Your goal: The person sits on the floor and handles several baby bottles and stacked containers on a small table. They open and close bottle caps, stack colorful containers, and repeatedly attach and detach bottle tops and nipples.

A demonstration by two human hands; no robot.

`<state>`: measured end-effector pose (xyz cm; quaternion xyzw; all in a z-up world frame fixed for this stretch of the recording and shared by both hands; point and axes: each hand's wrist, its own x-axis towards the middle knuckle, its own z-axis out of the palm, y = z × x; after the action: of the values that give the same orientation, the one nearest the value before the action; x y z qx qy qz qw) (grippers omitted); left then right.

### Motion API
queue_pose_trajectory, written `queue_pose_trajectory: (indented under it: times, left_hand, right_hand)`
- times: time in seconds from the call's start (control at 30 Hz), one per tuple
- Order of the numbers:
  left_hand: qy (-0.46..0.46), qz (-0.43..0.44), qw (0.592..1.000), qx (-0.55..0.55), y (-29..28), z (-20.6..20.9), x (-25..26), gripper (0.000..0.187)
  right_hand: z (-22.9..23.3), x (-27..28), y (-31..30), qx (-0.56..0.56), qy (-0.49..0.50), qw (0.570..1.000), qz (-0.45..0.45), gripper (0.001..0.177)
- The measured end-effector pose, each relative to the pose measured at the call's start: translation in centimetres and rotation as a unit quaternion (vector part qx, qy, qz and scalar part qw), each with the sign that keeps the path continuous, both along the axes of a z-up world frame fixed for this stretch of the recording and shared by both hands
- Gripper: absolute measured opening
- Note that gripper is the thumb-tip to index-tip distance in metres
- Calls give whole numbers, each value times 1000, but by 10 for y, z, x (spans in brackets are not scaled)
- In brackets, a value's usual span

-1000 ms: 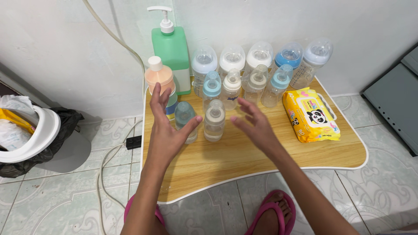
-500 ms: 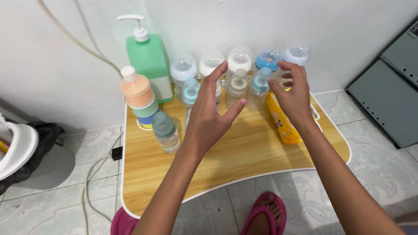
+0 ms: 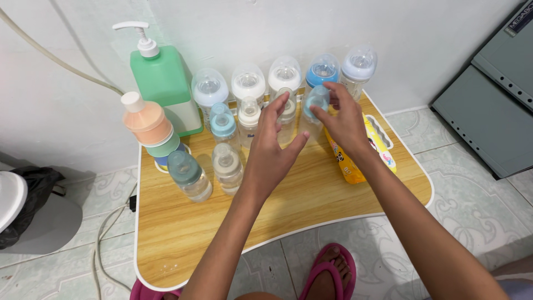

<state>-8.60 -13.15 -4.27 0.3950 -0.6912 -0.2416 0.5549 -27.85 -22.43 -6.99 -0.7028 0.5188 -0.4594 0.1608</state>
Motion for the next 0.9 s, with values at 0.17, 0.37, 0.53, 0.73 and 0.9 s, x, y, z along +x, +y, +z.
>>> queue_pose_trajectory:
  times: [0.17,0.37,0.53,0.73,0.9]
  left_hand:
    - [-20,24,999,23,14,-1,4,70]
    - [8,-6,993,114,35,8,2,106]
    - [39,-66,974,213,65,19,8,113]
    - [-20,34,969,243,105,17,28,106]
    - [31,33,980,192,118,6,44,90]
  right_hand:
    - [26,-7,21,51,-151,985,65,54]
    - [60,-4,64,123,-270,938,180,44]
    - [60,29,98,185,-382,869,253,46]
    - [59,75,139,198,-251,933,163,65]
    - [59,91,153,201,-266,923,190,78]
